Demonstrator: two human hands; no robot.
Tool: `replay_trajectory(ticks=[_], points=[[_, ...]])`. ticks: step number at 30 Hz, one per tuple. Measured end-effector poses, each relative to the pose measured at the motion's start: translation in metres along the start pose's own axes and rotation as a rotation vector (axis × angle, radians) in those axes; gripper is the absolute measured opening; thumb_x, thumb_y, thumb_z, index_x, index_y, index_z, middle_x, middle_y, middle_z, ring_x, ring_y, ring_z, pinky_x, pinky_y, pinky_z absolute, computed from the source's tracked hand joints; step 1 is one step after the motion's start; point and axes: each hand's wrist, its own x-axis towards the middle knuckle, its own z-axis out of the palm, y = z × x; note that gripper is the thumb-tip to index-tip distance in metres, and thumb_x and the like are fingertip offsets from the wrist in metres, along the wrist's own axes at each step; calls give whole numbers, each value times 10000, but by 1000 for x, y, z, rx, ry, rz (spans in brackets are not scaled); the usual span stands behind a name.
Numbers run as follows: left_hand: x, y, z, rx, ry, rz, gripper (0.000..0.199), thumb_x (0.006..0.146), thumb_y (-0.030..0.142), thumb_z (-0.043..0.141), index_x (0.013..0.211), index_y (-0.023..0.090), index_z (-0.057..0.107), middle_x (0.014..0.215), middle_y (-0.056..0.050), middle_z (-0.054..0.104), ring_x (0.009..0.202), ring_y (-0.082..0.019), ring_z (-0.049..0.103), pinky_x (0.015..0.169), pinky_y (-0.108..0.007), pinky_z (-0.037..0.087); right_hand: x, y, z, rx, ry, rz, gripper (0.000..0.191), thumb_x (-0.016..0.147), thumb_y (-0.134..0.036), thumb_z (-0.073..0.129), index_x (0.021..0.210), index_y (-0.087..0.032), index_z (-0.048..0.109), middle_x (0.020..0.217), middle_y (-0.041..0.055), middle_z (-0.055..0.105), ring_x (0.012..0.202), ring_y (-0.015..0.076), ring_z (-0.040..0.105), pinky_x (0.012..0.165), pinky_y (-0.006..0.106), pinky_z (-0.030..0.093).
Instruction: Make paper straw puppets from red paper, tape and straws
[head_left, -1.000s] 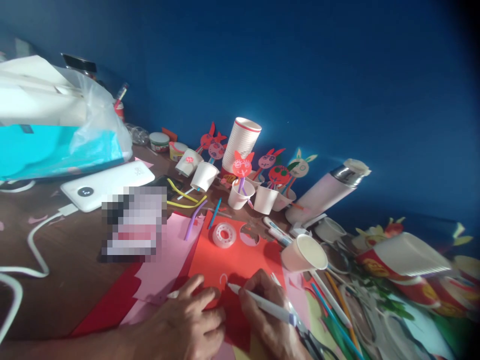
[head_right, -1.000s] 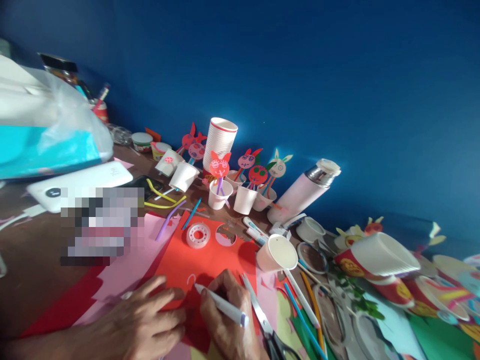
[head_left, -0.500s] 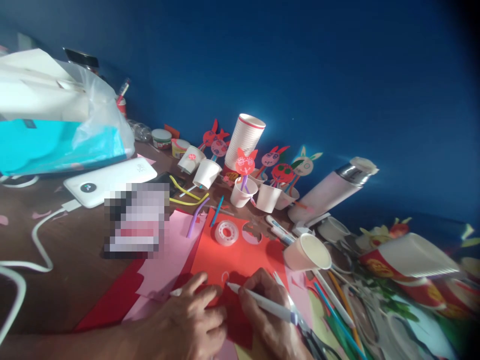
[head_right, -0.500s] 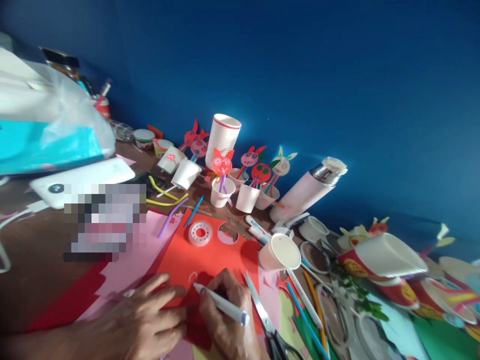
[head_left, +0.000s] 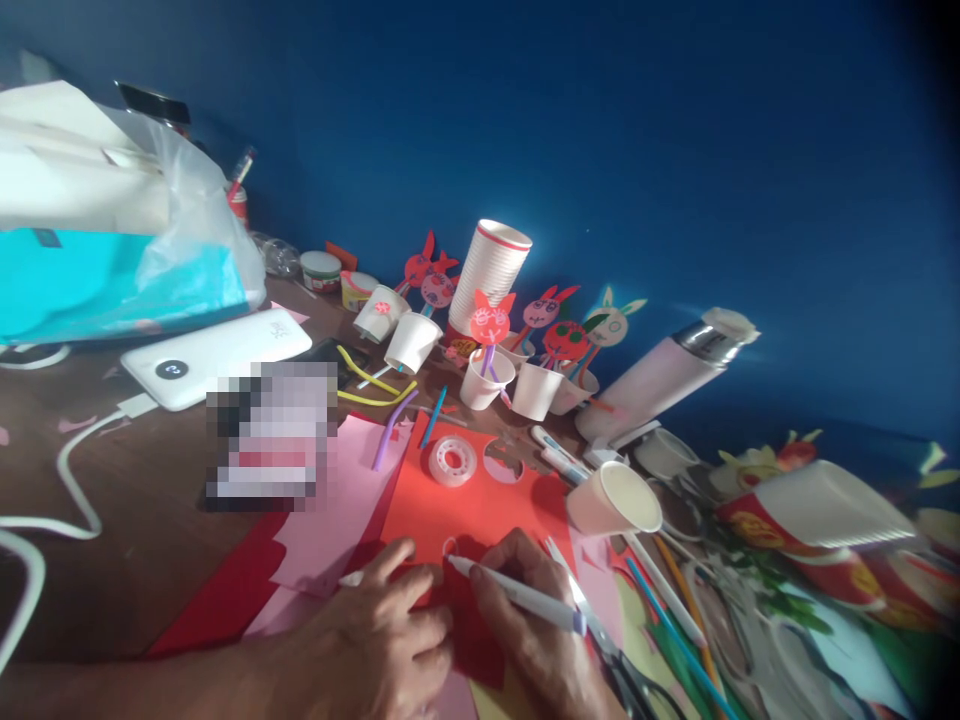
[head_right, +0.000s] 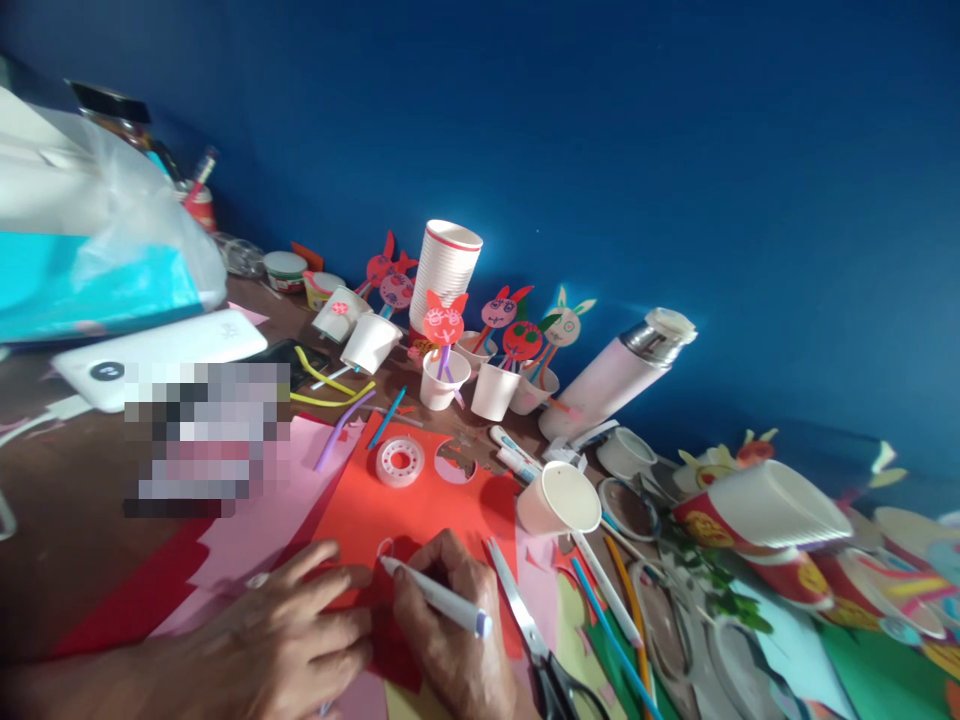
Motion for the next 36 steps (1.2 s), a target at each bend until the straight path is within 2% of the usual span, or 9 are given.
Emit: replay_trajectory(ticks=[3, 7, 13, 19, 24, 28, 33, 35, 36], points=[[0, 1, -1, -9, 1, -3, 115, 903, 322, 586, 924, 230, 651, 930, 34, 716, 997, -216, 592, 1037, -418, 253, 1, 2, 0, 42, 45, 34, 308, 848, -430, 613, 676, -196, 509, 557, -39, 516, 496, 103, 434, 442, 193, 335], [1, 1, -2, -10, 20, -6, 89, 893, 303, 595, 909, 237, 653, 1013, 35, 719, 985, -206, 590, 1009, -405, 294, 4, 4, -2, 93, 248, 24, 321, 830, -480, 631, 708, -197, 541, 572, -30, 542, 521, 119, 476, 469, 201, 395], [2, -3, -3, -17, 31, -9, 97, 901, 306, 593, 859, 240, 650, 991, 46, 725, 951, -195, 600, 1019, -396, 304, 5, 6, -7, 20, 395, -120, 323, 921, -530, 519, 963, -231, 636, 736, 27, 674, 665, 180, 639, 594, 245, 522], [1, -6, 1, -8, 36, -10, 113, 900, 360, 614, 908, 256, 656, 1031, 75, 732, 948, -181, 613, 1028, -370, 288, 0, 11, -15, -204, 303, -183, 230, 981, -376, 447, 979, -221, 617, 724, 15, 697, 627, 153, 658, 578, 214, 491], [-2, -7, 5, 5, 101, -17, 91, 908, 325, 601, 933, 263, 662, 958, 69, 741, 945, -180, 617, 1047, -372, 270, -3, 10, -18, -567, 175, -593, 116, 875, -224, 479, 917, -213, 586, 695, 27, 657, 617, 189, 622, 578, 276, 410], [-3, -6, 3, 18, 119, 1, 107, 900, 310, 607, 819, 251, 647, 859, 81, 724, 923, -172, 618, 1069, -362, 247, -1, 6, -19, -751, 95, -833, 210, 886, -316, 437, 1000, -188, 558, 660, 27, 640, 562, 200, 580, 576, 313, 347], [-2, -8, 11, 74, 183, 7, 69, 872, 209, 586, 840, 238, 640, 827, 63, 716, 895, -168, 613, 1094, -352, 222, 1, 4, -20, -839, 56, -928, 491, 1000, -548, 256, 1070, -166, 556, 825, 61, 708, 662, 195, 620, 704, 349, 352], [-2, -11, 19, 91, 227, 45, 78, 881, 233, 582, 821, 242, 631, 790, 73, 706, 850, -161, 608, 1113, -346, 177, 2, 4, -18, -820, 100, -977, 565, 1011, -569, 178, 1059, -160, 566, 823, 62, 715, 658, 187, 621, 713, 349, 344], [-2, -12, 22, 97, 329, 78, 114, 891, 244, 574, 788, 244, 623, 736, 82, 692, 805, -158, 602, 1123, -354, 153, 2, 4, -17, -810, 132, -998, 582, 1015, -562, 152, 1048, -158, 570, 795, 56, 712, 636, 181, 612, 709, 347, 340]])
